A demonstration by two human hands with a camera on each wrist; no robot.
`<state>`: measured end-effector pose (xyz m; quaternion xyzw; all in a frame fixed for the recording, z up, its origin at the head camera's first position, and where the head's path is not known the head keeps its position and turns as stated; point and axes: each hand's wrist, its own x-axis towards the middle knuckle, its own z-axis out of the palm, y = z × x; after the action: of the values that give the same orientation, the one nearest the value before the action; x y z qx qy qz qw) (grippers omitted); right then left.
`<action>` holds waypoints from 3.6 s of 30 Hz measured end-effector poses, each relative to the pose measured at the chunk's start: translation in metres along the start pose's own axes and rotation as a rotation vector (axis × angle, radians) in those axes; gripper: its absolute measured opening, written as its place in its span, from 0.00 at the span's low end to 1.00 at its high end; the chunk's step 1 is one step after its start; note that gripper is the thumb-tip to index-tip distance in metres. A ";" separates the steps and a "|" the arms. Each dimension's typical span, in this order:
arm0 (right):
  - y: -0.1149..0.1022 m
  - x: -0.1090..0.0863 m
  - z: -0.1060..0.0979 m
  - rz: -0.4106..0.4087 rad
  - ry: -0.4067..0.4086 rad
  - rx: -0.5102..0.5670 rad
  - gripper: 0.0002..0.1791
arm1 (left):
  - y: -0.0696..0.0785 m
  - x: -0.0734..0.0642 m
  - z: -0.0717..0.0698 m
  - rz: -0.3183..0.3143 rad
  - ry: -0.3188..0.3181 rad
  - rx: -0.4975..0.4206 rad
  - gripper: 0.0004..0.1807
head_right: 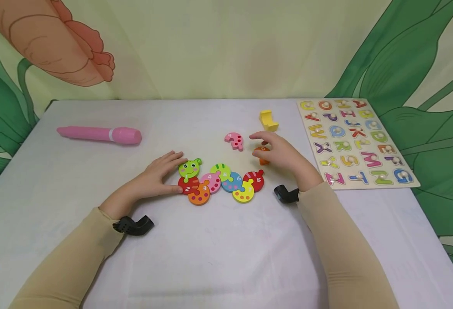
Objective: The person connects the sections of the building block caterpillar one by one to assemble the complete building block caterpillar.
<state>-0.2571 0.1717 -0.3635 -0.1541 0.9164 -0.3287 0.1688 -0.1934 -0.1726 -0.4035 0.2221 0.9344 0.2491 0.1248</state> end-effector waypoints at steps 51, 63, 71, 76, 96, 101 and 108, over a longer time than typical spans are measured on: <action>-0.003 -0.032 0.008 -0.037 -0.086 0.190 0.30 | -0.001 -0.003 -0.001 0.001 0.002 -0.001 0.45; 0.013 -0.060 0.015 0.041 -0.063 0.096 0.31 | 0.000 -0.002 0.000 -0.003 0.001 -0.002 0.45; 0.018 -0.059 0.018 0.068 -0.065 0.096 0.31 | 0.001 -0.001 0.000 0.000 -0.003 0.004 0.45; 0.019 -0.059 0.019 0.067 -0.054 0.088 0.32 | 0.001 0.000 0.000 0.002 -0.001 0.005 0.45; 0.028 -0.054 0.022 -0.018 -0.001 -0.002 0.31 | 0.002 -0.001 -0.001 -0.006 0.004 0.008 0.44; 0.026 -0.054 0.023 -0.011 0.005 -0.007 0.30 | 0.002 0.000 0.000 -0.006 0.004 0.010 0.44; 0.022 -0.053 0.025 -0.013 0.008 -0.044 0.28 | 0.002 0.000 0.000 -0.007 -0.002 0.009 0.44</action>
<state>-0.2033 0.1956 -0.3849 -0.1625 0.9230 -0.3100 0.1597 -0.1930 -0.1713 -0.4028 0.2193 0.9362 0.2443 0.1256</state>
